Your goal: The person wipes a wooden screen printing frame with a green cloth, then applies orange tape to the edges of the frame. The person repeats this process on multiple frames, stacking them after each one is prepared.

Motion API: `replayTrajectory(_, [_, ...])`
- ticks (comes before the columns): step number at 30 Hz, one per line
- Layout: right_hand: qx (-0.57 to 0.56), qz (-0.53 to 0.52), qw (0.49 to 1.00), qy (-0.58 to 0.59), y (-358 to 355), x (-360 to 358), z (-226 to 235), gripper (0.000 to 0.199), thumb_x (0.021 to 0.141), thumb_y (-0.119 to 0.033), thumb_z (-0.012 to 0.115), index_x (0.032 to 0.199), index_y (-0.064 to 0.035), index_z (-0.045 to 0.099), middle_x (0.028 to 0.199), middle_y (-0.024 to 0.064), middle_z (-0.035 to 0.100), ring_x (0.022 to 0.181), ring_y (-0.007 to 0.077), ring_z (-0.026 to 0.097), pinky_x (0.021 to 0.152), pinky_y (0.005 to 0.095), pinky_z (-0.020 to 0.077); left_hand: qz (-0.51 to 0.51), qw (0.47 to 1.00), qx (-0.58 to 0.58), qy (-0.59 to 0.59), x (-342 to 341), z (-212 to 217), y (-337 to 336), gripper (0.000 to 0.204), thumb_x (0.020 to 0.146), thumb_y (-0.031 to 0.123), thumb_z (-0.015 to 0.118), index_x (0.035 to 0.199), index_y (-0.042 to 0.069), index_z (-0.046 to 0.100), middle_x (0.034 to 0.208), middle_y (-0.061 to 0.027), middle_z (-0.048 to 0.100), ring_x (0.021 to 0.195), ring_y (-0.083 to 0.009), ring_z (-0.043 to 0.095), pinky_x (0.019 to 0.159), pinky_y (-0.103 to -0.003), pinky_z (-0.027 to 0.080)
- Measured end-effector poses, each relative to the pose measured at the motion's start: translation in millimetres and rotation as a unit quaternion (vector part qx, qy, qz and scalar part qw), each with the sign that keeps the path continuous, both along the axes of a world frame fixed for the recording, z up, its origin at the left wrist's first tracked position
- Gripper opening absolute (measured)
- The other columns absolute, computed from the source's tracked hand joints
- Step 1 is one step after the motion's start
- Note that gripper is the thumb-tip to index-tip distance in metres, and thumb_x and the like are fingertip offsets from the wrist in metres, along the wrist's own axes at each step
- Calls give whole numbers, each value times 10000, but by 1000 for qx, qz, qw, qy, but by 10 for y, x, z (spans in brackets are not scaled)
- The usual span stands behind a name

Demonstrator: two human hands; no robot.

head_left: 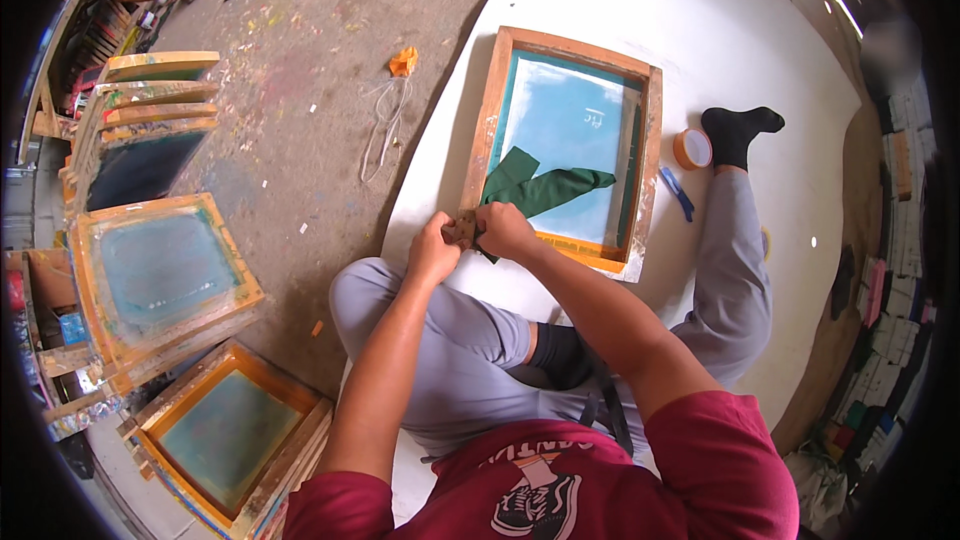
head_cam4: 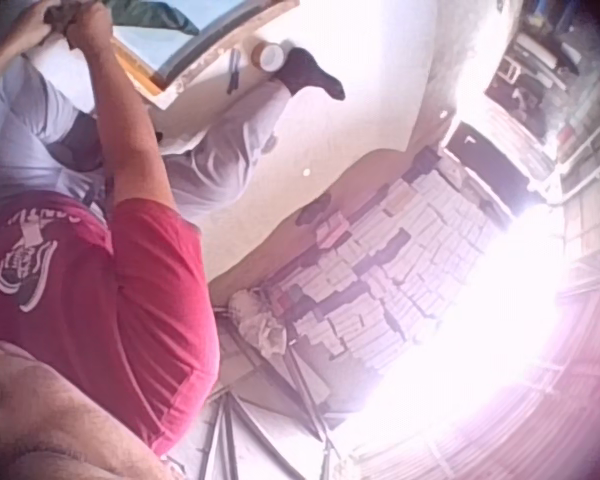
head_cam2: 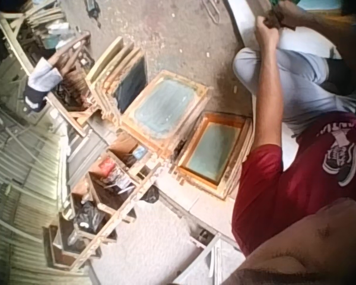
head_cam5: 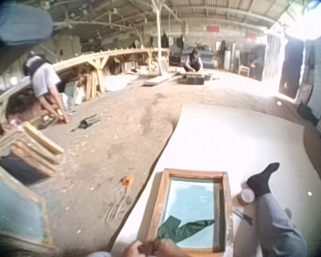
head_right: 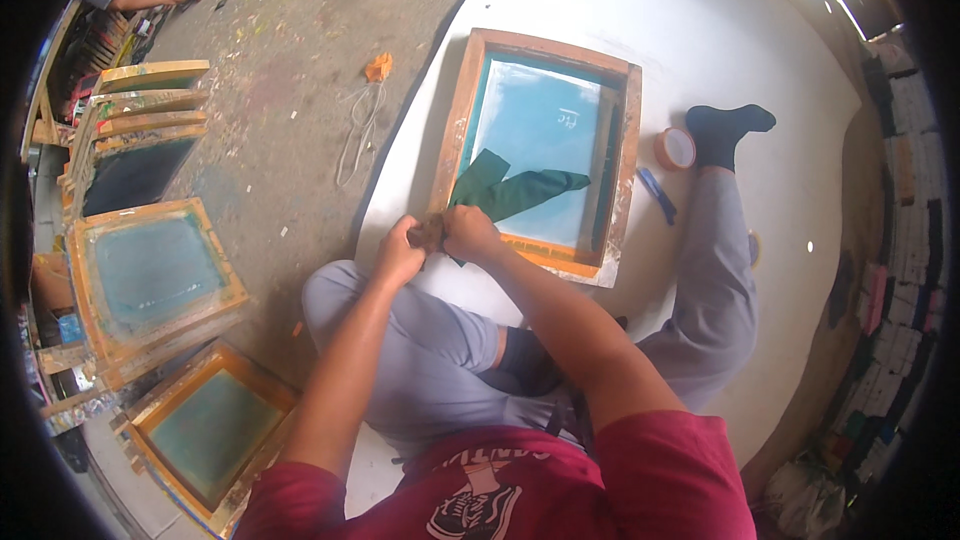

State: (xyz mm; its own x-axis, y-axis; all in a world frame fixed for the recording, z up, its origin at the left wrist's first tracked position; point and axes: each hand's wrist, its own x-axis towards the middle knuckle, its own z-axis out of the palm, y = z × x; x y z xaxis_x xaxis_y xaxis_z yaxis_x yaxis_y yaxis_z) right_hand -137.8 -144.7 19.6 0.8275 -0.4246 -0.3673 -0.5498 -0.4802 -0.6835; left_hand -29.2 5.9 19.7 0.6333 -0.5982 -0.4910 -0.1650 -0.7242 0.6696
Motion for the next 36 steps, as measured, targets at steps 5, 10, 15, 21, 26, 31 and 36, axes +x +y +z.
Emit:
replayTrajectory(5, [-16,48,999,-7,-95,-107,-38,170,763,-166,829,836,-38,745,860,201,736,848,418,724,765,493,574,3,1000,-5,2,21,-1,8,405,809,180,888,1122,63,660,912,-134,768,894,-316,753,791,-445,568])
replayTrajectory(10, [-87,125,988,20,-414,-694,-2,186,819,-225,828,861,-61,753,889,140,747,924,385,708,827,497,559,-18,998,-16,-51,-15,94,5,384,821,146,872,1128,35,668,931,-150,776,858,-273,762,761,-407,586])
replayTrajectory(15, [-148,202,962,107,-912,-1612,292,225,878,-353,773,971,-149,778,1010,42,753,1156,313,624,999,478,503,24,999,-1,23,-25,109,-26,358,837,132,859,1124,25,674,944,-136,784,854,-247,762,761,-388,590])
replayTrajectory(21, [-256,274,927,-3,-1305,-2302,405,183,772,-335,837,824,-189,740,926,-31,661,1090,231,572,1086,428,398,39,998,15,36,-32,162,-59,382,842,137,858,1151,17,667,962,-139,787,871,-249,765,763,-388,589])
replayTrajectory(26, [-248,290,923,39,-1297,-2280,432,139,845,-341,803,898,-220,762,970,-38,676,1154,238,563,1148,461,375,33,999,9,24,-17,80,-41,356,850,123,849,1128,20,653,956,-135,784,867,-246,760,761,-388,584])
replayTrajectory(31, [-224,246,943,26,-1085,-2073,264,144,852,-325,792,895,-198,739,968,-41,682,1137,241,569,1099,462,404,23,999,-16,31,16,8,-2,330,853,112,842,1093,33,629,930,-130,777,848,-238,753,754,-391,580])
replayTrajectory(36, [-172,233,957,-10,-794,-1469,70,154,869,-305,770,921,-167,725,983,-20,690,1113,259,589,994,446,468,-1,1000,-15,-3,8,42,11,333,849,116,842,1091,40,627,916,-129,775,858,-257,755,778,-401,576])
